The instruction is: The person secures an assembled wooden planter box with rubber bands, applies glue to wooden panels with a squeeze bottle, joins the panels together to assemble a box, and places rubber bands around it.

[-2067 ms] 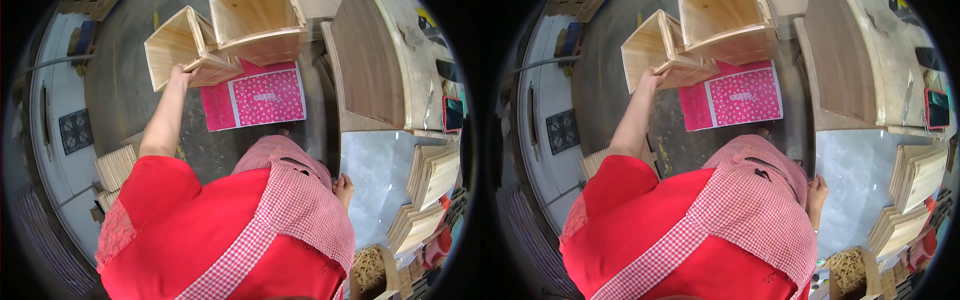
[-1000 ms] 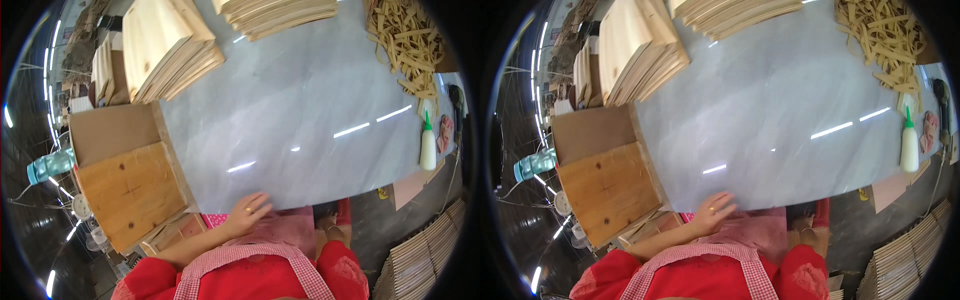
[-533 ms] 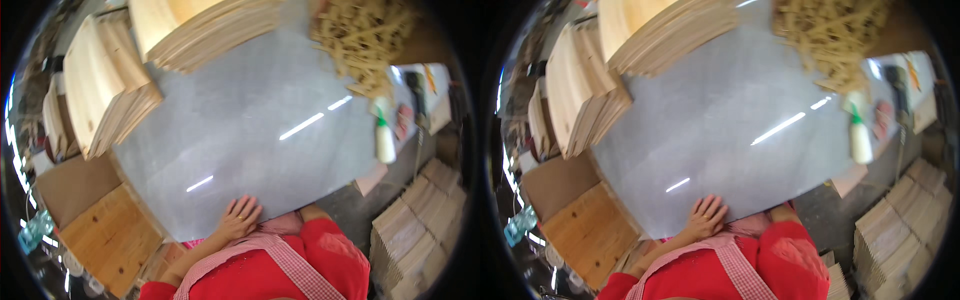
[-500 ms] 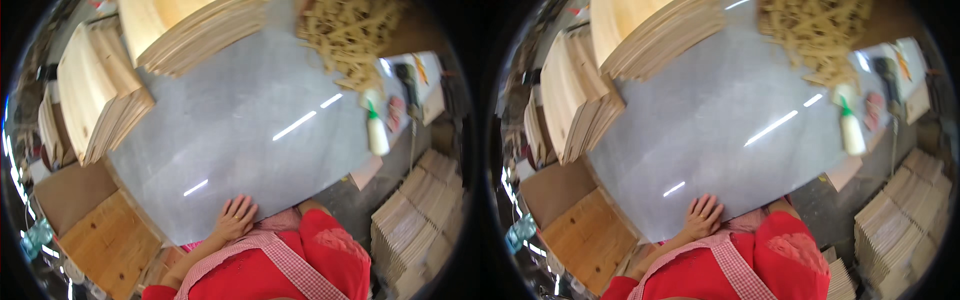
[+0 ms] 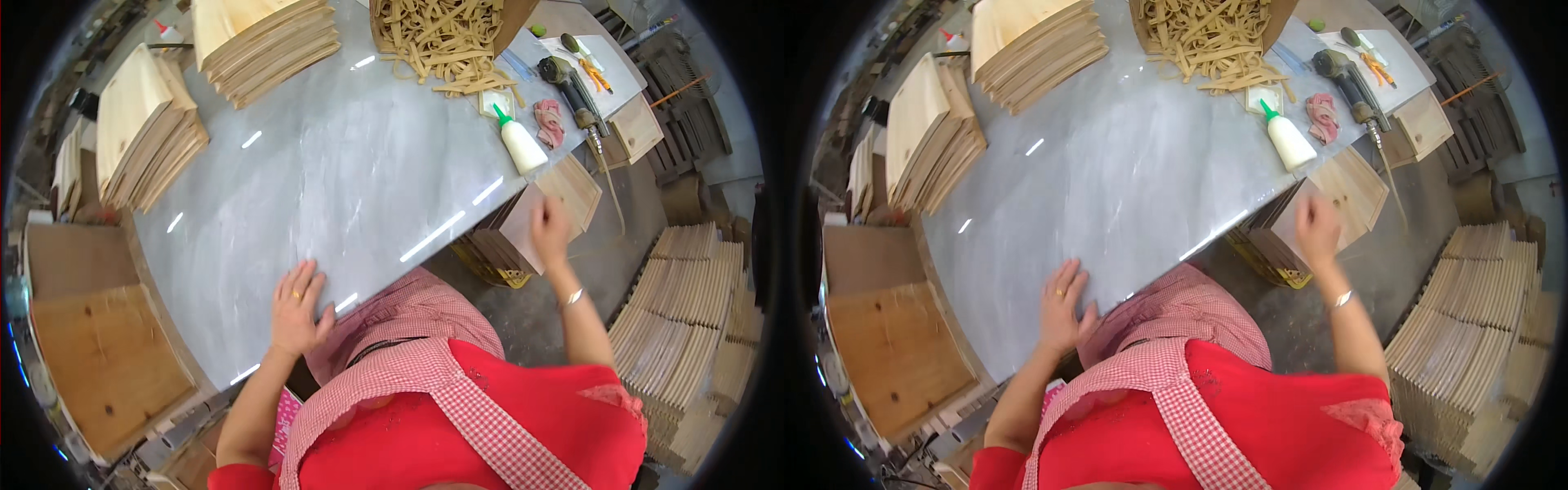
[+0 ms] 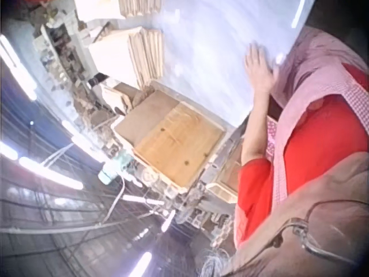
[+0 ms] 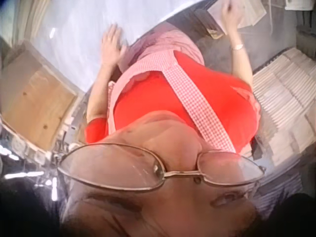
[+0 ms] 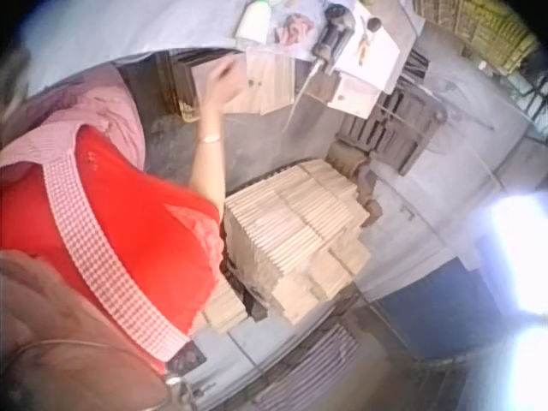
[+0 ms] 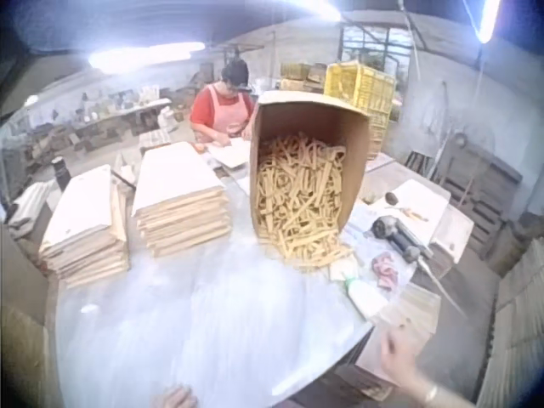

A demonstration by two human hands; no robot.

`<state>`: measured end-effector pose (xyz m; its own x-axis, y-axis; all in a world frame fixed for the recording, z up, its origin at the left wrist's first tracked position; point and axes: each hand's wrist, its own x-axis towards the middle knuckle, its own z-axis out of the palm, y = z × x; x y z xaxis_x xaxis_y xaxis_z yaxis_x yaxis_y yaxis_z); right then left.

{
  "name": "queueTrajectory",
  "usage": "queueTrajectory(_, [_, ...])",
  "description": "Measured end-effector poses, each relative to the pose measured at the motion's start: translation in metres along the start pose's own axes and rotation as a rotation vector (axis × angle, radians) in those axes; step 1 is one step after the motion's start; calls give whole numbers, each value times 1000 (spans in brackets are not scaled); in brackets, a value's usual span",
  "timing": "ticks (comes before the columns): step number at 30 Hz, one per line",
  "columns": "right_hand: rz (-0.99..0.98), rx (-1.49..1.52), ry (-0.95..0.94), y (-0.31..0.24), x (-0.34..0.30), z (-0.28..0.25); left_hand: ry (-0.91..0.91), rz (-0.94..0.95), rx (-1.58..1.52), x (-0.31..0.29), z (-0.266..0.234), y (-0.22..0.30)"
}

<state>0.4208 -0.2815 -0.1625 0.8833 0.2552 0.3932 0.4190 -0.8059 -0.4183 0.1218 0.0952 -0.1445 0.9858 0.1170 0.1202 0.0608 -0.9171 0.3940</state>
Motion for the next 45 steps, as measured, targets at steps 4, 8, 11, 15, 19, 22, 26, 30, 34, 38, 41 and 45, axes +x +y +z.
queueTrajectory(4, [-257, -118, 298, 56, 149, 22, 116, 30, 5, -14, 10, 4])
queueTrajectory(8, [-113, -373, -139, 109, 199, 57, 204, -2, 71, -16, 16, 9])
queueTrajectory(11, [62, -238, -264, 108, 219, 64, 297, -69, 48, -30, 25, 20])
queueTrajectory(15, [-166, 163, 144, 55, 206, 38, 588, -343, -213, -53, 35, 48])
queueTrajectory(19, [-555, 448, -23, -81, 126, 47, 899, -589, -310, -103, 42, 72])
queueTrajectory(22, [-826, 134, -160, -155, 36, 114, 1015, -677, -442, -114, 47, 72])
queueTrajectory(26, [-1203, 681, -350, -289, -89, 122, 1180, -688, -624, -110, 36, 65])
queueTrajectory(30, [-1374, 869, -503, -327, -146, 105, 1342, -653, -756, -90, 14, 58])
queueTrajectory(34, [-1087, 833, -477, -300, -119, 101, 1346, -660, -1157, -84, -2, 78])
queueTrajectory(38, [-776, 1045, -443, -306, -100, 42, 1166, -506, -1885, -54, 11, 77])
queueTrajectory(41, [-1031, 909, -253, -313, -101, 14, 587, 94, -2293, -11, 3, 100])
queueTrajectory(45, [-680, 772, -208, -267, -32, 18, 304, -110, -2370, 34, -3, 138])
